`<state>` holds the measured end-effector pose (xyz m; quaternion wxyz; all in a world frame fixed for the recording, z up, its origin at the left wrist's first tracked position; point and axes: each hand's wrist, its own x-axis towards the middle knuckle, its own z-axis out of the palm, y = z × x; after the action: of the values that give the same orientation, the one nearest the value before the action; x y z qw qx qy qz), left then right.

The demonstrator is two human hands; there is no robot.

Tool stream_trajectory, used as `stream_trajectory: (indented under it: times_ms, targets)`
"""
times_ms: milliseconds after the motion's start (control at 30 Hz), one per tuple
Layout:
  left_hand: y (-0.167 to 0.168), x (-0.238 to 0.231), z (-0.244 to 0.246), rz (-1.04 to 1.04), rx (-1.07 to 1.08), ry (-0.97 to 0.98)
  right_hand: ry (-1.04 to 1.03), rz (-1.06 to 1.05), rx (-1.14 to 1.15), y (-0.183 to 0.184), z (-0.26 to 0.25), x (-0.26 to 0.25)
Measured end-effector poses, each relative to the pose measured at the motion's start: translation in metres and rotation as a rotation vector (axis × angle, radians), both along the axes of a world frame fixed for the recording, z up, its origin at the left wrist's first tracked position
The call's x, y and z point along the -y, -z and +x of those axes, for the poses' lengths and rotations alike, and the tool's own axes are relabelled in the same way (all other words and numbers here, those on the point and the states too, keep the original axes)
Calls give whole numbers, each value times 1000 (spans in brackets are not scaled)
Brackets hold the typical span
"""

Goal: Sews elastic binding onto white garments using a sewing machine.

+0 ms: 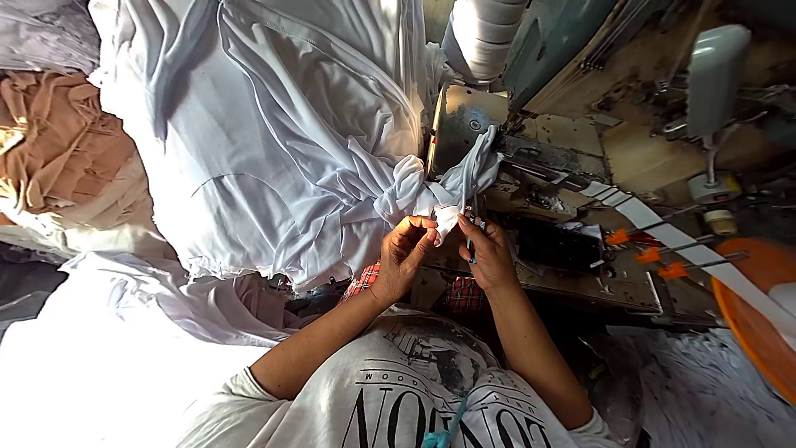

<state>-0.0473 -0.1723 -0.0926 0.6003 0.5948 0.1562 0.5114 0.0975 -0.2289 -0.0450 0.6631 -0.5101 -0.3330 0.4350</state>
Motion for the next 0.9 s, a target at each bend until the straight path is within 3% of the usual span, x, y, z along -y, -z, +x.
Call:
stream_trajectory:
  times_ms: [167,267,367,433,533,700,900]
  targets:
    - [-2,-8,5,335,-124,-151,28,69,102,5,-4,2]
    - [-6,-13,6,491,-232,-240,66,78,71,5,-10,2]
    - [-4,-16,5,615,-182,-294,89,39,-11,2,-14,2]
    - [-2,-16,5,635,-139,-292,87,19,-82,1,-14,1]
    - [3,-15,4,464,-92,-227,65,32,-75,6,-12,0]
    - [11,-8,5,117,38,-100,19,79,491,8,14,9]
    - [9,-5,7,77,72,-132,39,41,1171,-21,21,30]
